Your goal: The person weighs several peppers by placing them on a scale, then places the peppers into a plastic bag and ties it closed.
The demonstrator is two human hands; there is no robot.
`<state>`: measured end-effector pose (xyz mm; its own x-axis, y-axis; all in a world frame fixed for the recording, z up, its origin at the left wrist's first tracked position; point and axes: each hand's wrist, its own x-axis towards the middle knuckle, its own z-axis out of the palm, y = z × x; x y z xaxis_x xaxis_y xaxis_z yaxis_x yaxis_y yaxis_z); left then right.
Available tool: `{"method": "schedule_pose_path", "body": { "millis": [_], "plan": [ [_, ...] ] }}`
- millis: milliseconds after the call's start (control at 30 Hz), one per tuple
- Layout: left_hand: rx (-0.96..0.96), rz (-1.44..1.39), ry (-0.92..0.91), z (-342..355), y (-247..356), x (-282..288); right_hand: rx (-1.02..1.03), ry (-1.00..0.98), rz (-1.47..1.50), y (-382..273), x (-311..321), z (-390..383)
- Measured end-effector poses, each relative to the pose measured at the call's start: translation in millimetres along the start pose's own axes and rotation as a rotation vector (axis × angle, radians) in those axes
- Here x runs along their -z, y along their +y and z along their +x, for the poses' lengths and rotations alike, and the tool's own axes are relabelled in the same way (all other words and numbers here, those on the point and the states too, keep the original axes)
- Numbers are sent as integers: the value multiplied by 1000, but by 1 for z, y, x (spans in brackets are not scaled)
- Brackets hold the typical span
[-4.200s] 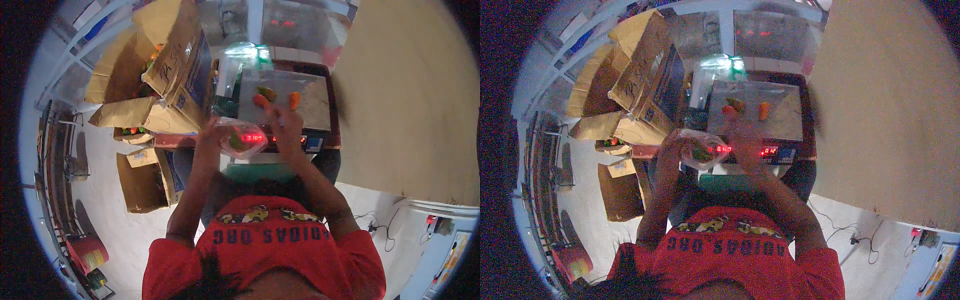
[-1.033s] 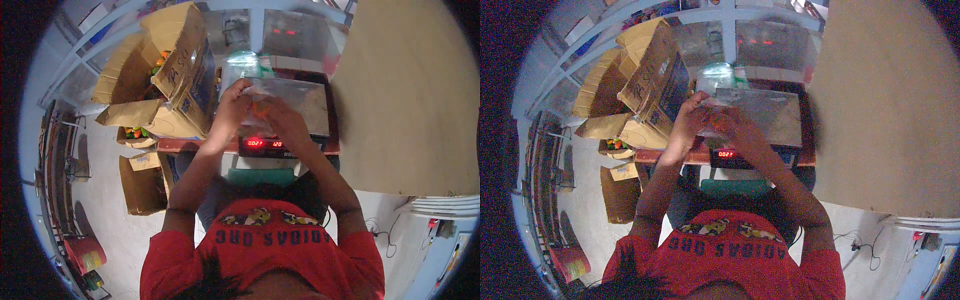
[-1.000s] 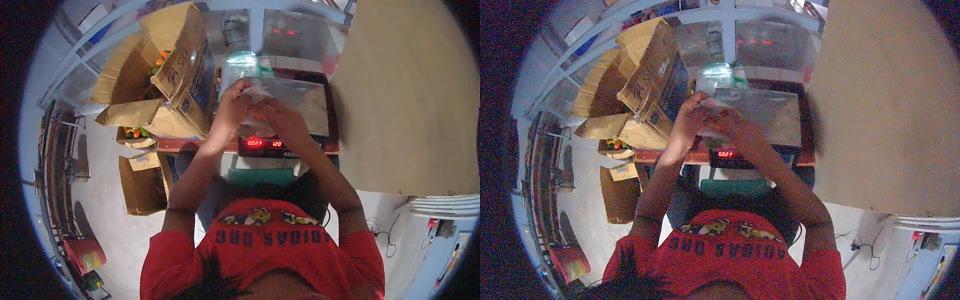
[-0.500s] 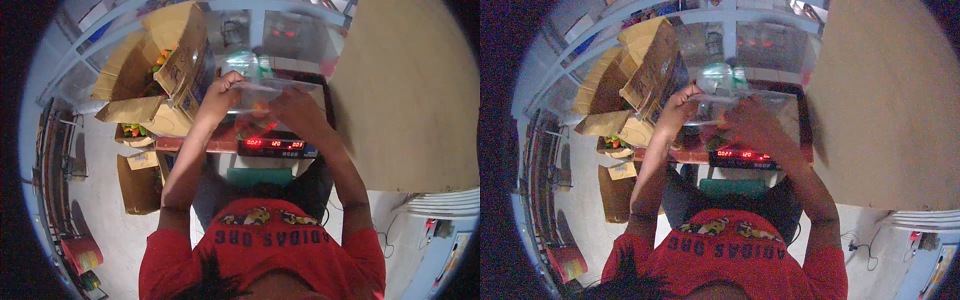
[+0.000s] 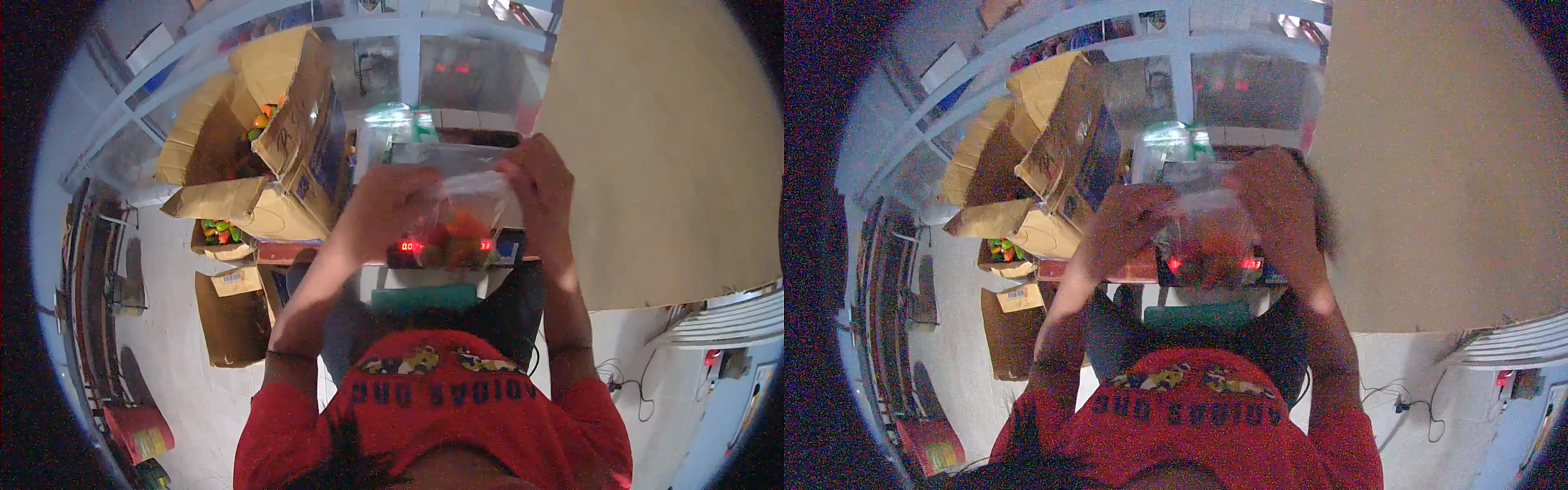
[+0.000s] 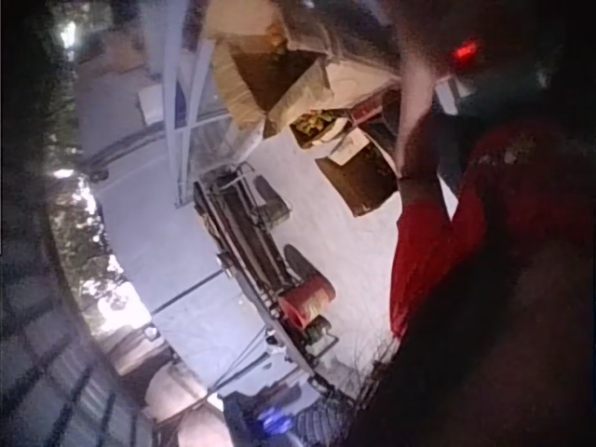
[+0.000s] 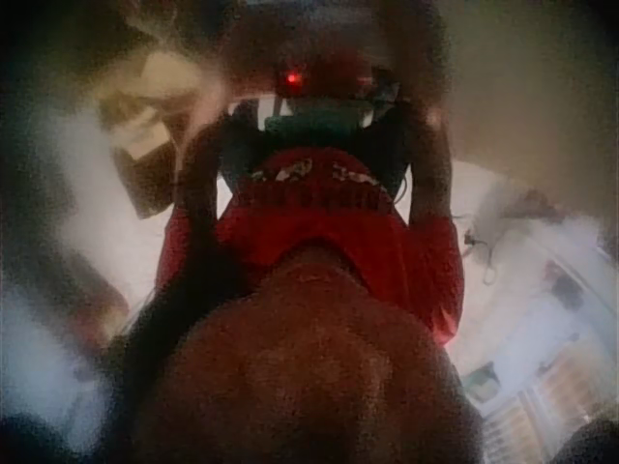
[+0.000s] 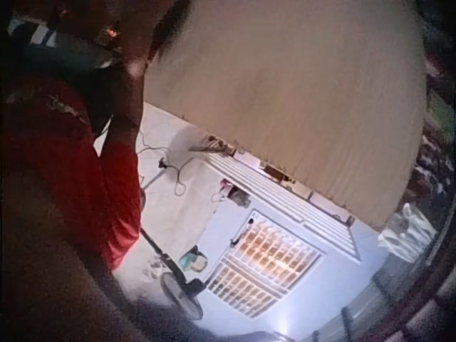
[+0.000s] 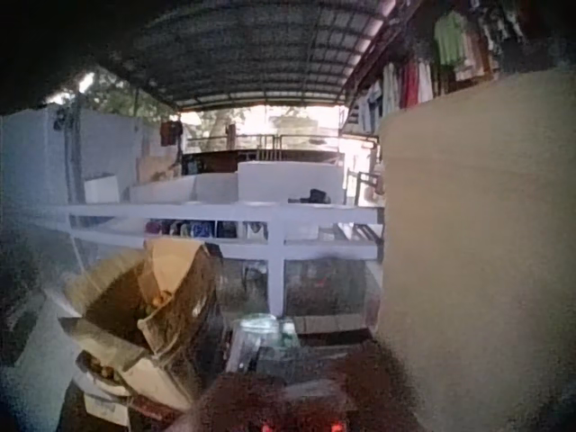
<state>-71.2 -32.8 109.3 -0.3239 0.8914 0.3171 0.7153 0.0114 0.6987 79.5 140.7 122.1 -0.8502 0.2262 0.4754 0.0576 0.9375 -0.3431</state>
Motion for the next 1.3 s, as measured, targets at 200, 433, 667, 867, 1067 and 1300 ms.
{"method": "schedule_pose_path", "body": {
  "millis": [200,433,667,867,1067,1300],
  "plan": [
    [-121,16,49,4,16,-19,-158,189,1179,30,-55,-52],
    [-76,109,-15,-7,16,-26,116,-30,428,18,-125,-76],
    [69,-224,124,-9,21,10,-497,-168,1074,-5,-110,-82],
    [112,-698,-114,-44,-32,-32,-473,-171,896,-14,-86,-75],
    [300,-594,-352,-71,-102,-140,34,-140,451,-7,-87,-62],
    [435,-771,-161,-73,-80,-143,-187,73,328,12,-72,-60]
  ]
}}
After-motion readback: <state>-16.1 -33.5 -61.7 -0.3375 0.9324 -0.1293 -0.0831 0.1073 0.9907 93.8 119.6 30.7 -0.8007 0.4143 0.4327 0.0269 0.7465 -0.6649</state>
